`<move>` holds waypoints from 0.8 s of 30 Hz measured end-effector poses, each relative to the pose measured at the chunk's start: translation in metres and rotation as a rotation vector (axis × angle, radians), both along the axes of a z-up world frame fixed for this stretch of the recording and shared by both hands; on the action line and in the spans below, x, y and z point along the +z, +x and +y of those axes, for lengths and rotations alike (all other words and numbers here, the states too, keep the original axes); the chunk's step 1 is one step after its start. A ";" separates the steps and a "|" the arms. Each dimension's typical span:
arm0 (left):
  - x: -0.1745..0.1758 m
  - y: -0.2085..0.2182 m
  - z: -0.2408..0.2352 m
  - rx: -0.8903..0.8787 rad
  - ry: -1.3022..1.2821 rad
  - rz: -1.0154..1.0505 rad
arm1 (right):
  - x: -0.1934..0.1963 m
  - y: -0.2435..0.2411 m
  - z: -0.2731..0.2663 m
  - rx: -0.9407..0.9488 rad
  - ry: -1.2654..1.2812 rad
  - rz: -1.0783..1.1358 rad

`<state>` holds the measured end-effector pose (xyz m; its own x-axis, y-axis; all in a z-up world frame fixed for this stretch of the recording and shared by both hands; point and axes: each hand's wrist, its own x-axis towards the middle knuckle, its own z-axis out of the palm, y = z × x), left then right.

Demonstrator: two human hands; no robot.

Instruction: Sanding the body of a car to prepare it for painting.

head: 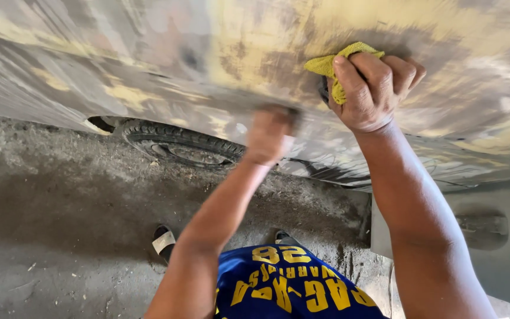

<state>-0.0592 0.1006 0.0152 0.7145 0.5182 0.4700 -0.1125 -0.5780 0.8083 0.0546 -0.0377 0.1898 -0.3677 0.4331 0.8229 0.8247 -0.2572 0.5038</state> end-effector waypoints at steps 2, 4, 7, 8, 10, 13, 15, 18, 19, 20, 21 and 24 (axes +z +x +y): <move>0.019 0.006 -0.033 -0.565 -0.422 -0.017 | -0.002 -0.001 -0.001 0.008 -0.006 0.011; 0.013 0.017 -0.036 0.257 0.947 -0.514 | -0.001 0.003 -0.002 0.000 -0.011 -0.001; 0.069 -0.031 0.025 -0.229 0.041 0.484 | -0.004 0.001 0.000 0.011 0.010 0.014; 0.040 -0.040 0.056 -0.226 0.040 0.483 | -0.004 0.001 0.000 0.015 0.009 0.014; -0.018 -0.059 0.118 0.388 0.646 -0.431 | -0.003 0.001 -0.001 -0.019 -0.007 0.017; -0.033 -0.065 0.147 0.745 0.405 -0.424 | -0.007 0.002 -0.001 -0.022 0.003 0.002; -0.025 -0.036 0.104 0.764 0.350 -0.441 | -0.008 -0.001 0.000 -0.053 -0.016 0.011; -0.045 -0.007 0.040 0.577 0.447 -0.358 | -0.014 -0.005 0.030 -0.054 0.013 0.000; -0.058 0.001 0.017 0.365 0.592 -0.256 | -0.018 -0.006 0.044 -0.025 0.060 -0.018; -0.057 -0.005 0.010 0.370 0.592 -0.255 | -0.023 -0.012 0.067 -0.019 0.059 -0.018; -0.056 -0.009 0.003 0.305 0.599 -0.263 | -0.028 -0.017 0.091 -0.061 -0.025 -0.111; -0.062 -0.021 0.003 0.277 0.561 -0.238 | -0.025 -0.067 0.153 -0.106 -0.263 -0.202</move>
<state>-0.0803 0.1034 -0.0469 0.4341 0.2987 0.8499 -0.0376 -0.9366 0.3484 -0.0128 0.1154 0.1649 -0.4529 0.6656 0.5931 0.6773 -0.1758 0.7144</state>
